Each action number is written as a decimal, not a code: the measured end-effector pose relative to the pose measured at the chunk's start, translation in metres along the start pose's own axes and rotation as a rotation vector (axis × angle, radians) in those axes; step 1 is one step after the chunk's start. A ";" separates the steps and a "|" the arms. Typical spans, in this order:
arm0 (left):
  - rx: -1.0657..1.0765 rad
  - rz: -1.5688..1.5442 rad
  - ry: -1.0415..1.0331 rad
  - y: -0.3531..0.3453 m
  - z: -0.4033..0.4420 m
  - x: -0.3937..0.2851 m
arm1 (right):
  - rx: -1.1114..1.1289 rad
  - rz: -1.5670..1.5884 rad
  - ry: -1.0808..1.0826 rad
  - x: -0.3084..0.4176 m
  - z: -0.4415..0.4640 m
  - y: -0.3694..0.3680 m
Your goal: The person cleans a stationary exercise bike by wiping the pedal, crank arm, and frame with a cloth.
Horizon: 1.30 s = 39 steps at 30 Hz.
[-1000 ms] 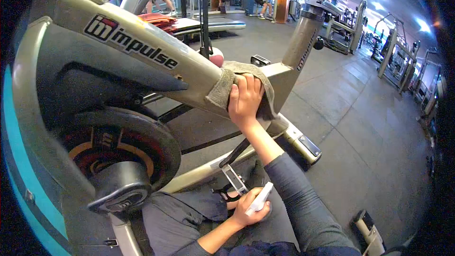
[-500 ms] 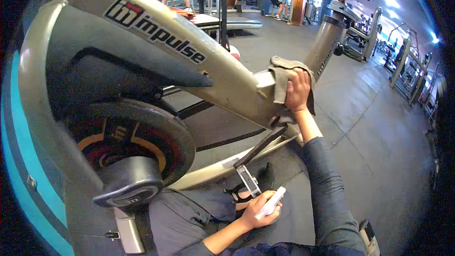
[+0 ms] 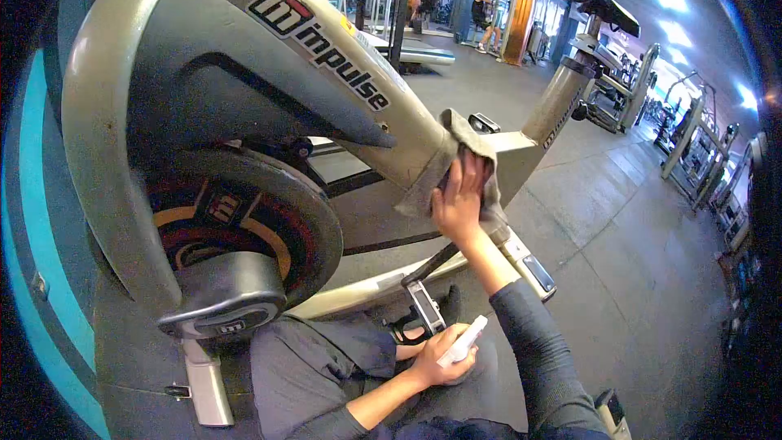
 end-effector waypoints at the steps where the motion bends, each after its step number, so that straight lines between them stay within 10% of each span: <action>1: -0.001 -0.006 0.000 0.001 0.000 -0.001 | 0.000 0.000 0.027 0.009 0.000 -0.002; 27: -0.030 0.039 -0.010 0.006 -0.002 -0.004 | -0.147 0.169 -0.184 0.044 0.057 0.025; 39: 0.003 -0.049 -0.008 0.003 -0.003 -0.001 | -0.061 0.095 0.196 0.009 0.005 -0.007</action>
Point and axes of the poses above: each hand's wrist, its own z-axis towards the middle knuckle, its own y-axis out of the back of the hand, x = y × z, the point moved 9 cm from there along z, towards the middle knuckle, and after that the axes turned 14 degrees about -y, right-handed, at the moved point
